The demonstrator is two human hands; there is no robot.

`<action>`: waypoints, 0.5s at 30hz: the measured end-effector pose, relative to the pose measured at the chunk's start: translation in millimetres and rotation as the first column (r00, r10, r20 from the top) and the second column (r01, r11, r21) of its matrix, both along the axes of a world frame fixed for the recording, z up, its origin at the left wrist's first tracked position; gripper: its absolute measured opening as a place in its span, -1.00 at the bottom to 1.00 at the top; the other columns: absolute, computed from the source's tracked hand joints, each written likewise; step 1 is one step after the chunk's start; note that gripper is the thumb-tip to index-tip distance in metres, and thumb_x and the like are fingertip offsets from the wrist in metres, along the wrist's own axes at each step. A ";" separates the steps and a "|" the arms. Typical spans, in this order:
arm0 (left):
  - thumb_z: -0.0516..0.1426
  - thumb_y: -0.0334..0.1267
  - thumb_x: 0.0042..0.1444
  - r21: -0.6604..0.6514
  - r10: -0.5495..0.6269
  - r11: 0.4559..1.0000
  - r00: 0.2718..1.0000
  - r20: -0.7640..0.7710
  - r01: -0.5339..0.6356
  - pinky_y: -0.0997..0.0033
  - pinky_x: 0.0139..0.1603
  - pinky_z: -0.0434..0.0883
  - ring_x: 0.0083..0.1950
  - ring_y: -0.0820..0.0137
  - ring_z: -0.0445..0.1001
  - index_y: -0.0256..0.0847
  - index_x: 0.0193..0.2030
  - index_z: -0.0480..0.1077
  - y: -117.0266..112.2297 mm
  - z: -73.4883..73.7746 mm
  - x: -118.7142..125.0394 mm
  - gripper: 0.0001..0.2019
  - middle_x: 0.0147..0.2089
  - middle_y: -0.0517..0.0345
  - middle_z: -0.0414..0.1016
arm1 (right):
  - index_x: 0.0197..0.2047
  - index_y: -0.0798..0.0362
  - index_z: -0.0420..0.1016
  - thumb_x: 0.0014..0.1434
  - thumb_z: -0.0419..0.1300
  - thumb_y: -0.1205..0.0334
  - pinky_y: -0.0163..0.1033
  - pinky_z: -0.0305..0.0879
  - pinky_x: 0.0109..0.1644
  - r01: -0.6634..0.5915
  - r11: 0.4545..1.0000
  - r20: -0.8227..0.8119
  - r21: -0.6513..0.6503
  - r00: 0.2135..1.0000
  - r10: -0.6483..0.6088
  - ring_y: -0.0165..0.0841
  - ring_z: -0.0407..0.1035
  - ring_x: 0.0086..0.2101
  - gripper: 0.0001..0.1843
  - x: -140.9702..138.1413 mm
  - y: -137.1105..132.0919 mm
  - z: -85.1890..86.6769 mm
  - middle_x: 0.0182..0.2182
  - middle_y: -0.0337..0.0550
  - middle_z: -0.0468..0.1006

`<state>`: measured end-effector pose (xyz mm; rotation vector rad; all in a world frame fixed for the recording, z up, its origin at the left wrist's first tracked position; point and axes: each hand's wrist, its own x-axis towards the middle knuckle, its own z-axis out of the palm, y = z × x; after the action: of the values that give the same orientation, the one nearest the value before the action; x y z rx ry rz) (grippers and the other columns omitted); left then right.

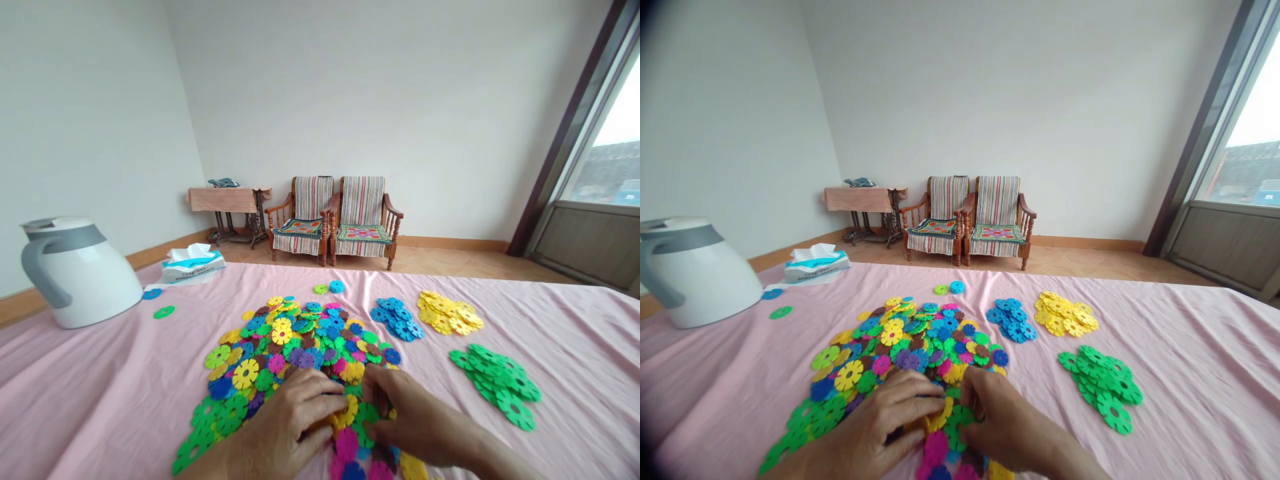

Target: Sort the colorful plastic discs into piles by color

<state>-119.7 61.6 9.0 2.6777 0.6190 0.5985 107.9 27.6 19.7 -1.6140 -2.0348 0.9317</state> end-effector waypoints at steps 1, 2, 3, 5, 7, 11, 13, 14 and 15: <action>0.15 -0.43 0.16 -0.002 0.004 1.000 1.000 0.005 -0.004 0.25 0.16 0.31 0.09 0.27 0.38 -0.09 0.14 0.37 0.1 -0.3 0.0 -0.60 0.08 0.08 0.47 | -0.40 0.04 0.28 -0.18 0.13 0.45 -0.37 0.07 -0.42 -0.003 1.000 -0.048 0.003 0.999 0.003 -0.46 0.18 -0.44 -0.79 0.3 1.5 0.6 -0.48 -0.35 0.31; 0.15 -0.42 0.16 -0.004 0.004 1.000 1.000 0.008 -0.004 0.24 0.16 0.31 0.09 0.27 0.38 -0.09 0.14 0.37 0.0 -0.1 0.2 -0.60 0.08 0.07 0.47 | -0.41 0.04 0.27 -0.14 0.11 0.46 -0.38 0.05 -0.44 -0.009 1.000 -0.089 0.016 0.996 0.010 -0.48 0.16 -0.47 -0.82 2.2 3.5 2.0 -0.52 -0.37 0.28; 0.16 -0.42 0.16 -0.004 0.003 1.000 1.000 0.010 -0.003 0.23 0.15 0.31 0.09 0.26 0.38 -0.09 0.14 0.37 -0.4 0.4 0.4 -0.60 0.08 0.06 0.47 | -0.42 0.04 0.27 -0.10 0.09 0.45 -0.38 0.04 -0.45 -0.006 0.999 -0.115 0.037 0.993 0.010 -0.49 0.14 -0.49 -0.85 6.1 6.0 4.1 -0.54 -0.39 0.26; 0.16 -0.42 0.15 0.003 0.001 1.000 1.000 0.012 -0.001 0.21 0.13 0.32 0.07 0.25 0.39 -0.09 0.10 0.41 -1.6 1.9 1.0 -0.63 0.07 0.06 0.48 | -0.43 0.04 0.29 -0.03 0.08 0.40 -0.38 0.03 -0.45 0.032 0.993 -0.110 0.110 0.994 -0.020 -0.49 0.14 -0.50 -0.92 21.0 12.1 9.2 -0.56 -0.39 0.25; 0.16 -0.43 0.13 0.015 0.001 1.000 1.000 0.012 -0.001 0.21 0.10 0.33 0.05 0.24 0.40 -0.09 0.04 0.45 -2.7 3.0 1.3 -0.67 0.05 0.06 0.49 | -0.45 0.04 0.31 0.04 0.06 0.33 -0.37 0.04 -0.45 0.089 0.976 -0.038 0.198 0.996 -0.084 -0.47 0.15 -0.51 -0.95 45.6 18.8 12.9 -0.58 -0.37 0.27; 0.18 -0.45 0.11 0.027 0.001 1.000 1.000 0.019 -0.001 0.23 0.08 0.32 0.03 0.26 0.41 -0.11 -0.02 0.48 -2.9 1.8 1.2 -0.70 0.03 0.08 0.51 | -0.52 0.02 0.30 0.05 0.03 0.26 -0.31 0.06 -0.43 0.203 0.926 0.168 0.319 0.949 -0.266 -0.40 0.21 -0.52 -0.86 111.3 28.3 8.7 -0.60 -0.30 0.35; 0.17 -0.45 0.11 0.026 -0.003 1.000 1.000 0.031 0.002 0.24 0.07 0.32 0.02 0.26 0.41 -0.13 -0.04 0.48 -2.7 0.6 1.2 -0.72 0.02 0.07 0.51 | -0.58 0.01 0.29 -0.03 0.06 0.31 -0.30 0.06 -0.42 0.283 0.893 0.245 0.351 0.892 -0.379 -0.37 0.24 -0.51 -0.86 143.4 29.1 2.4 -0.62 -0.27 0.38; 0.17 -0.45 0.12 0.024 -0.004 1.000 0.999 0.037 0.003 0.24 0.07 0.32 0.02 0.27 0.41 -0.14 -0.05 0.48 -2.7 0.1 1.3 -0.73 0.01 0.07 0.51 | -0.62 0.01 0.28 -0.07 0.07 0.35 -0.29 0.04 -0.43 0.320 0.874 0.269 0.365 0.863 -0.429 -0.36 0.25 -0.52 -0.86 157.6 28.6 -0.8 -0.63 -0.26 0.38; 0.17 -0.45 0.12 0.021 -0.005 1.000 0.999 0.041 0.004 0.24 0.07 0.32 0.02 0.28 0.41 -0.14 -0.05 0.48 -2.7 -0.2 1.4 -0.74 0.01 0.07 0.51 | -0.66 0.01 0.27 -0.12 0.09 0.38 -0.29 0.02 -0.44 0.353 0.858 0.282 0.375 0.838 -0.467 -0.36 0.24 -0.54 -0.84 170.2 27.5 -3.5 -0.66 -0.25 0.37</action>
<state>-118.3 58.8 8.8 2.6782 0.5982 0.6603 278.1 55.1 16.2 -2.0374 -1.8017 0.1494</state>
